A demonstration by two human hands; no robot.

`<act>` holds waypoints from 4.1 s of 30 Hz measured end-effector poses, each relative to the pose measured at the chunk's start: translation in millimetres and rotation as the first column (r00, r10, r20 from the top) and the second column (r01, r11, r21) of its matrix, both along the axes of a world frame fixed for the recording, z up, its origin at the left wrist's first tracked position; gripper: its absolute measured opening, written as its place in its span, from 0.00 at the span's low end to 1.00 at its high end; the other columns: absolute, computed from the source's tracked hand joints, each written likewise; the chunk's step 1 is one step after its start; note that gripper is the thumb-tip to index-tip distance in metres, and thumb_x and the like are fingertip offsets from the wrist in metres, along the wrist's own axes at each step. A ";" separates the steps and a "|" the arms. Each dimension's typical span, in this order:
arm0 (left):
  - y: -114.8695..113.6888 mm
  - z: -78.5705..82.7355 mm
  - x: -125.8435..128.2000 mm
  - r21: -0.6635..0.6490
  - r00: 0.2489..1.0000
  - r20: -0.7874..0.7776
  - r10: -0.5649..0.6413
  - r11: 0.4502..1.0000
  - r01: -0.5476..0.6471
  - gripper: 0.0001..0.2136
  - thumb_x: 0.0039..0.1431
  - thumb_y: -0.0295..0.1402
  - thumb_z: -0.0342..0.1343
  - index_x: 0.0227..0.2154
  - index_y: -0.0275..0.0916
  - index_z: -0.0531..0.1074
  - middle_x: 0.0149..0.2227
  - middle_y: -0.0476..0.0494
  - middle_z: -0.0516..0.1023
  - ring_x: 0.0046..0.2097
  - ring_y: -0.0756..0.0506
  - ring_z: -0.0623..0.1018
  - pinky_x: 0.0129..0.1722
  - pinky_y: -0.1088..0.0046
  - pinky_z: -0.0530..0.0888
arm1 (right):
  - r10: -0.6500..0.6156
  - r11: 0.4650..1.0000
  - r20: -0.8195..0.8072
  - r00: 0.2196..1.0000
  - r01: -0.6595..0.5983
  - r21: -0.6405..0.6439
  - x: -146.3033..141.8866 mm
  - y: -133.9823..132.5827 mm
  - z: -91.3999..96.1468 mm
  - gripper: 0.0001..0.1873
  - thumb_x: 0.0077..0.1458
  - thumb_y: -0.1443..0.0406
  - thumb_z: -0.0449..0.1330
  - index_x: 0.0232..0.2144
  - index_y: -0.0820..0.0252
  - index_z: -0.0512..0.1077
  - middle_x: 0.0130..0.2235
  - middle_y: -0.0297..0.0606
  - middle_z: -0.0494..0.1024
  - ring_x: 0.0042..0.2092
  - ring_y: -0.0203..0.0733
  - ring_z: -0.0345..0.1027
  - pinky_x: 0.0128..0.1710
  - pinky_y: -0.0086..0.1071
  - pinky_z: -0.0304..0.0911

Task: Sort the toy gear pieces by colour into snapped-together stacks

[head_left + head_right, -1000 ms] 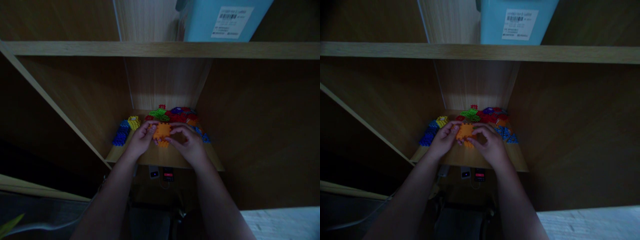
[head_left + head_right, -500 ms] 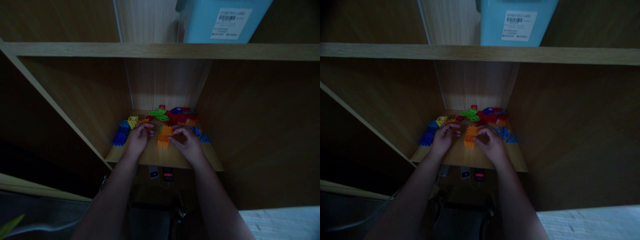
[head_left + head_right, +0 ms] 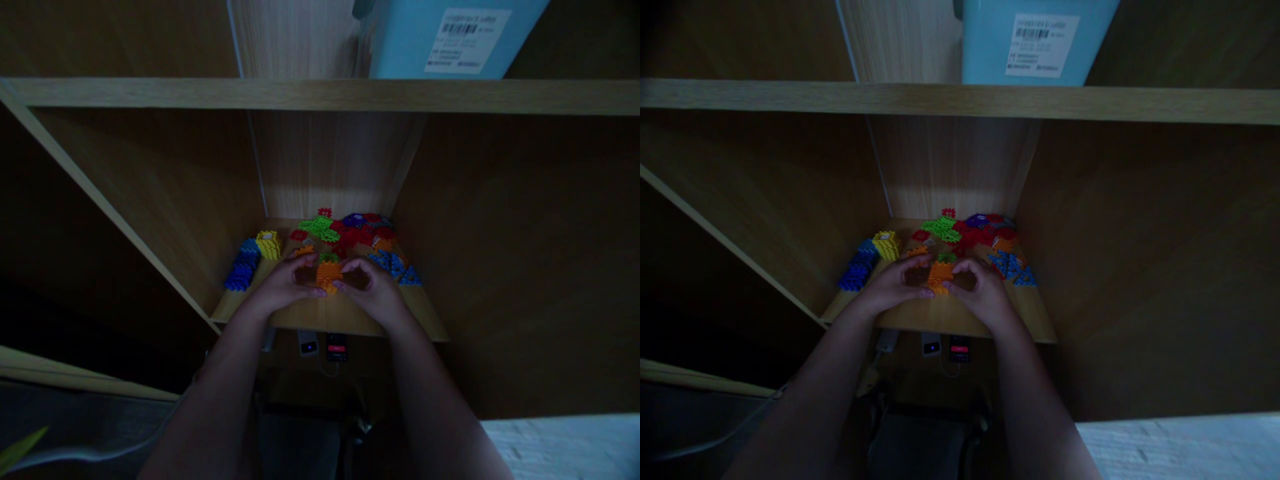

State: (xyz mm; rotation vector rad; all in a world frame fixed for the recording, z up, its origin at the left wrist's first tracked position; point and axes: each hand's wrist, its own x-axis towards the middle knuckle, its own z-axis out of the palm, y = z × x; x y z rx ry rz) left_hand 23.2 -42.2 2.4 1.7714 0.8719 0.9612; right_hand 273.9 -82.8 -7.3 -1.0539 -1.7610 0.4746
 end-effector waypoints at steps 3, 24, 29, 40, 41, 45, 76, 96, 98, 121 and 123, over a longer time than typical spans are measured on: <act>1.2 -1.0 0.2 0.005 1.000 -0.017 0.010 1.000 -0.010 0.38 0.43 0.42 0.82 0.59 0.42 0.79 0.65 0.33 0.77 0.67 0.31 0.77 0.70 0.42 0.70 | 0.001 1.000 0.013 1.000 -0.001 0.001 0.6 1.7 -3.0 0.14 0.60 0.55 0.72 0.42 0.50 0.74 0.48 0.38 0.84 0.51 0.49 0.78 0.55 0.47 0.72; 6.1 -10.8 2.2 0.082 0.998 -0.058 -0.004 0.997 0.009 0.30 0.54 0.44 0.76 0.58 0.41 0.80 0.62 0.34 0.80 0.63 0.33 0.78 0.66 0.50 0.73 | 0.014 1.000 0.050 0.999 -0.014 0.004 0.5 1.4 -2.0 0.12 0.60 0.58 0.72 0.43 0.50 0.75 0.46 0.36 0.83 0.49 0.49 0.77 0.51 0.44 0.72; 7.1 -12.6 1.4 0.078 0.998 -0.065 0.015 0.997 -0.010 0.30 0.53 0.44 0.76 0.57 0.40 0.80 0.61 0.34 0.80 0.62 0.33 0.79 0.65 0.49 0.73 | 0.018 1.000 0.047 0.999 -0.018 0.004 0.7 2.4 -3.3 0.12 0.59 0.59 0.73 0.43 0.49 0.75 0.46 0.36 0.83 0.49 0.50 0.77 0.51 0.45 0.72; 0.6 -0.6 1.4 0.105 0.992 -0.030 0.120 0.988 -0.116 0.24 0.71 0.55 0.57 0.55 0.42 0.82 0.59 0.38 0.83 0.61 0.35 0.80 0.63 0.54 0.75 | 0.056 0.998 0.046 0.997 -0.058 0.037 0.3 0.9 0.5 0.11 0.61 0.59 0.72 0.42 0.49 0.74 0.47 0.37 0.82 0.50 0.50 0.77 0.52 0.46 0.72; 0.7 -0.3 0.9 0.128 0.990 -0.020 0.141 0.982 -0.137 0.23 0.73 0.54 0.54 0.55 0.43 0.82 0.58 0.39 0.83 0.61 0.36 0.80 0.63 0.54 0.75 | 0.061 0.997 0.042 0.997 -0.063 0.047 0.1 0.3 1.6 0.11 0.61 0.59 0.72 0.42 0.49 0.75 0.48 0.37 0.82 0.51 0.50 0.77 0.53 0.46 0.72; 2.7 -1.5 -0.3 0.175 0.978 0.055 0.204 0.962 -0.210 0.19 0.76 0.47 0.52 0.54 0.42 0.81 0.55 0.40 0.84 0.55 0.39 0.82 0.57 0.58 0.78 | 0.034 0.994 0.040 0.999 -0.038 0.098 0.0 -1.8 6.1 0.08 0.64 0.59 0.69 0.43 0.49 0.75 0.51 0.39 0.80 0.55 0.51 0.75 0.57 0.48 0.71; -38.8 45.1 29.4 -0.233 0.892 0.441 0.102 0.972 0.004 0.20 0.68 0.49 0.62 0.53 0.39 0.77 0.47 0.40 0.84 0.37 0.46 0.85 0.35 0.70 0.83 | -0.012 0.999 -0.193 0.981 0.021 0.049 -31.3 -34.1 39.1 0.14 0.61 0.55 0.72 0.45 0.48 0.75 0.45 0.38 0.82 0.46 0.49 0.77 0.50 0.47 0.76; -29.5 35.9 21.5 0.070 0.929 0.268 0.254 0.957 -0.282 0.23 0.69 0.52 0.61 0.56 0.41 0.73 0.37 0.47 0.77 0.37 0.47 0.78 0.37 0.73 0.75 | -0.001 1.000 -0.337 0.942 0.006 0.012 -14.3 -11.4 17.9 0.22 0.56 0.56 0.74 0.42 0.47 0.64 0.48 0.37 0.81 0.48 0.48 0.77 0.50 0.46 0.74; -24.1 31.4 13.4 0.218 0.946 0.193 0.261 0.929 -0.300 0.23 0.67 0.51 0.65 0.56 0.42 0.73 0.45 0.43 0.79 0.46 0.44 0.79 0.47 0.69 0.76 | -0.029 0.999 -0.307 0.951 0.032 0.004 -8.6 -7.2 12.3 0.22 0.56 0.55 0.74 0.42 0.47 0.64 0.49 0.38 0.81 0.49 0.49 0.76 0.51 0.46 0.73; -0.3 -8.5 5.6 0.152 0.999 0.044 -0.017 0.988 0.010 0.34 0.57 0.40 0.75 0.64 0.43 0.71 0.61 0.35 0.79 0.63 0.35 0.79 0.67 0.50 0.73 | -0.028 0.999 -0.118 0.993 0.026 -0.021 -2.9 -0.4 -5.7 0.21 0.57 0.55 0.73 0.45 0.48 0.68 0.49 0.38 0.82 0.44 0.47 0.72 0.49 0.46 0.72; -1.1 -7.3 5.9 0.149 0.999 0.043 -0.014 0.989 0.008 0.33 0.57 0.39 0.75 0.64 0.43 0.71 0.60 0.34 0.80 0.63 0.35 0.79 0.67 0.50 0.73 | -0.030 0.999 -0.112 0.993 0.027 -0.021 -2.6 -0.6 -5.6 0.21 0.57 0.55 0.73 0.45 0.48 0.68 0.49 0.37 0.82 0.44 0.47 0.72 0.49 0.45 0.71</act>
